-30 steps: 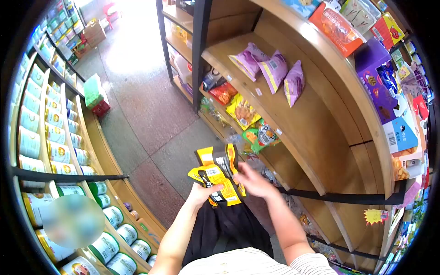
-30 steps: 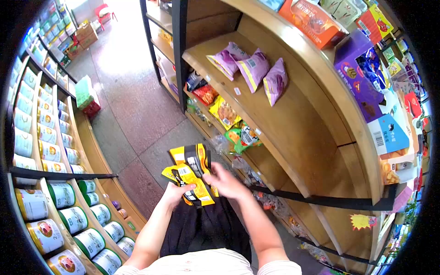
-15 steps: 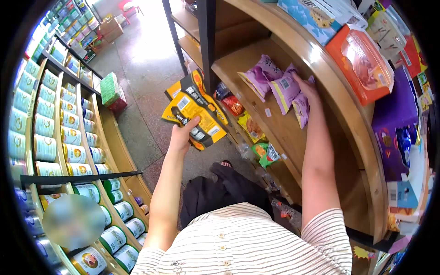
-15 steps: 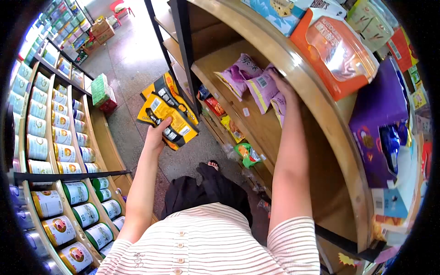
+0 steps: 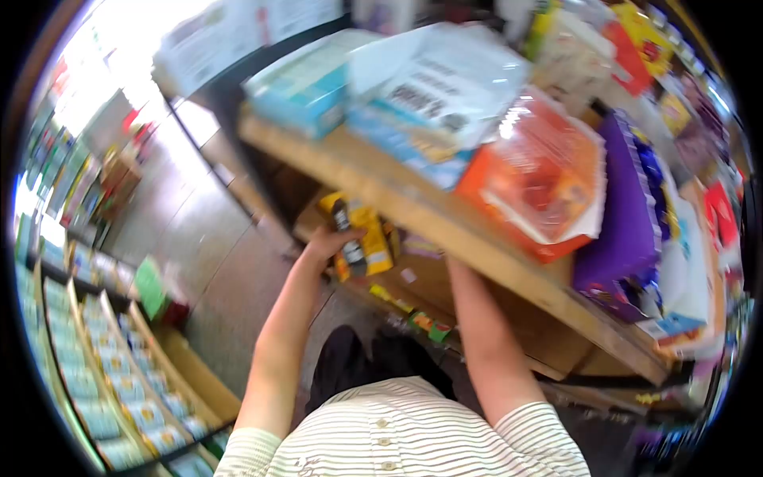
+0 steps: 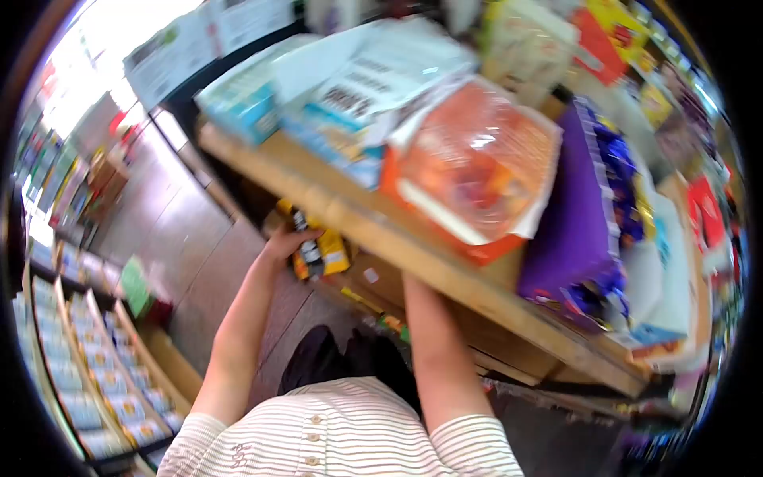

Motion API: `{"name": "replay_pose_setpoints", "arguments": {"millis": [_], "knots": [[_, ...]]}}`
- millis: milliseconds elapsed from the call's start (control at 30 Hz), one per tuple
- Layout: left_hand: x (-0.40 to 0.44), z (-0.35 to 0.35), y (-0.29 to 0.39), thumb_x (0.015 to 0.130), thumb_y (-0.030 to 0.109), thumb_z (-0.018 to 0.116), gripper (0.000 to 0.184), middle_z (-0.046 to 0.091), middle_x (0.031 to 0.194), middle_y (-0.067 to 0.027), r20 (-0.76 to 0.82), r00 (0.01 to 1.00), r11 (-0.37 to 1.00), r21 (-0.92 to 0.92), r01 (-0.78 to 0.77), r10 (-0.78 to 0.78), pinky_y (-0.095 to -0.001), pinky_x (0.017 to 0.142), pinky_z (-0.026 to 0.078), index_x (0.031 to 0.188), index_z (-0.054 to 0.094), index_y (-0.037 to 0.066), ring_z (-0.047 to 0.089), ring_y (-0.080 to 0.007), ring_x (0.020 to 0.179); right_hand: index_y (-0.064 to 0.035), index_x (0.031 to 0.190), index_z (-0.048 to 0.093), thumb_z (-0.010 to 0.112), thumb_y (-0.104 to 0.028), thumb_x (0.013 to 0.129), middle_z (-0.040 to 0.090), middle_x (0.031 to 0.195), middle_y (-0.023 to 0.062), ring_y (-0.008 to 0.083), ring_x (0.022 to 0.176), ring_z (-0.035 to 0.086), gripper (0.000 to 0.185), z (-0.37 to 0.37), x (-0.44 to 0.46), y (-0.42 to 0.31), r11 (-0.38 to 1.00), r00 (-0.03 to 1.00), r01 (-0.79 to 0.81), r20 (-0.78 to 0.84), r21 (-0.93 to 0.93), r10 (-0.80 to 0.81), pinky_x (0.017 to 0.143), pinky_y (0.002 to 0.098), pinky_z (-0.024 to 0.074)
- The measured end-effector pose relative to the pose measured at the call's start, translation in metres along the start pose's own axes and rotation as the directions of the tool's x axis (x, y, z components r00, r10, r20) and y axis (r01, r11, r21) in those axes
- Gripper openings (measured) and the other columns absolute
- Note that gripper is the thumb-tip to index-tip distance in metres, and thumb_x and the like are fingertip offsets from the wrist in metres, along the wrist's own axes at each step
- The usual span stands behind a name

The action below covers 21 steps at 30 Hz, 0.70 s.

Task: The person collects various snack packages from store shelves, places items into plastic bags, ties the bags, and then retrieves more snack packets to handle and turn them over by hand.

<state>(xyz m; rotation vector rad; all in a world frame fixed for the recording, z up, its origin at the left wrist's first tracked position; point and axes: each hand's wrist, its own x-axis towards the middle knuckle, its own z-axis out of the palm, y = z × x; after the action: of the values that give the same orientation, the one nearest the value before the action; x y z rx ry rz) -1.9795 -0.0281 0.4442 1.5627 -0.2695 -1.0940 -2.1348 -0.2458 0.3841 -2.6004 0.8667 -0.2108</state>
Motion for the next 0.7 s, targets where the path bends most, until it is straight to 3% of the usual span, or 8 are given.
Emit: {"name": "replay_pose_setpoints", "arguments": {"millis": [33, 167, 300, 367, 433, 633, 700], "knots": [[0.010, -0.003, -0.002, 0.062, 0.018, 0.072, 0.042, 0.062, 0.087, -0.0094, 0.083, 0.996, 0.998, 0.052, 0.032, -0.036, -0.0279, 0.068, 0.048, 0.095, 0.057, -0.003, 0.060, -0.0175, 0.076, -0.0034, 0.118, 0.038, 0.057, -0.035, 0.069, 0.033, 0.123, 0.0141, 0.0214, 0.116, 0.026, 0.061, -0.003, -0.008, 0.001, 1.000, 1.000, -0.024, 0.005, 0.007, 0.024, 0.095, 0.0282, 0.0196], [0.041, -0.006, -0.013, 0.059, 0.017, 0.074, 0.048, 0.060, 0.092, -0.0121, 0.081, 0.986, 0.966, 0.227, 0.122, -0.143, -0.0297, 0.072, 0.047, 0.097, 0.056, -0.005, 0.059, -0.0207, 0.080, -0.0027, 0.114, 0.039, 0.055, -0.031, 0.069, 0.036, 0.119, 0.0138, 0.0211, 0.112, 0.029, 0.056, -0.010, -0.021, 0.002, 0.994, 0.994, -0.107, 0.005, 0.040, 0.107, 0.092, 0.0281, 0.0221], [0.035, 0.006, 0.001, 0.059, 0.009, 0.074, 0.052, 0.058, 0.097, -0.0137, 0.177, 0.978, 0.982, 0.171, 0.083, -0.113, -0.0326, 0.073, 0.048, 0.102, 0.050, -0.008, 0.058, -0.0222, 0.085, -0.0021, 0.110, 0.041, 0.054, -0.027, 0.069, 0.038, 0.114, 0.0135, 0.0208, 0.108, 0.032, 0.050, -0.006, -0.025, -0.003, 0.989, 0.992, -0.127, -0.008, 0.073, 0.128, 0.089, 0.0280, 0.0246], [0.027, 0.009, 0.008, 0.059, 0.008, 0.074, 0.051, 0.059, 0.096, -0.0135, 0.226, 0.954, 0.980, 0.089, 0.181, -0.196, -0.0322, 0.072, 0.048, 0.102, 0.050, -0.007, 0.058, -0.0217, 0.085, -0.0018, 0.109, 0.042, 0.053, -0.025, 0.069, 0.039, 0.112, 0.0133, 0.0207, 0.106, 0.033, 0.048, -0.009, -0.025, 0.001, 0.986, 0.989, -0.144, -0.019, 0.083, 0.146, 0.087, 0.0279, 0.0259], [0.027, 0.006, 0.000, 0.061, 0.007, 0.073, 0.048, 0.059, 0.095, -0.0127, 0.169, 0.974, 0.970, 0.213, 0.114, -0.152, -0.0324, 0.073, 0.048, 0.101, 0.050, -0.006, 0.059, -0.0207, 0.084, -0.0015, 0.107, 0.042, 0.053, -0.023, 0.068, 0.040, 0.110, 0.0132, 0.0206, 0.104, 0.035, 0.045, -0.013, -0.029, 0.008, 0.985, 0.988, -0.151, -0.028, 0.086, 0.154, 0.085, 0.0279, 0.0271], [-0.011, 0.002, -0.010, 0.061, 0.000, 0.071, 0.045, 0.060, 0.092, -0.0118, 0.104, 0.993, 0.990, -0.126, 0.061, -0.047, -0.0341, 0.072, 0.050, 0.100, 0.047, -0.004, 0.059, -0.0216, 0.081, -0.0005, 0.101, 0.045, 0.051, -0.017, 0.068, 0.044, 0.104, 0.0127, 0.0201, 0.097, 0.039, 0.038, -0.026, -0.056, 0.037, 0.973, 0.976, -0.214, -0.011, 0.087, 0.216, 0.080, 0.0277, 0.0309], [-0.021, 0.001, -0.022, 0.063, -0.001, 0.070, 0.040, 0.060, 0.092, -0.0107, 0.069, 0.998, 0.987, -0.161, 0.010, 0.001, -0.0345, 0.072, 0.049, 0.098, 0.049, -0.003, 0.059, -0.0212, 0.081, -0.0002, 0.099, 0.045, 0.050, -0.015, 0.068, 0.045, 0.101, 0.0125, 0.0200, 0.095, 0.041, 0.035, -0.027, -0.062, 0.044, 0.971, 0.975, -0.222, -0.004, 0.089, 0.223, 0.079, 0.0276, 0.0321]]}}
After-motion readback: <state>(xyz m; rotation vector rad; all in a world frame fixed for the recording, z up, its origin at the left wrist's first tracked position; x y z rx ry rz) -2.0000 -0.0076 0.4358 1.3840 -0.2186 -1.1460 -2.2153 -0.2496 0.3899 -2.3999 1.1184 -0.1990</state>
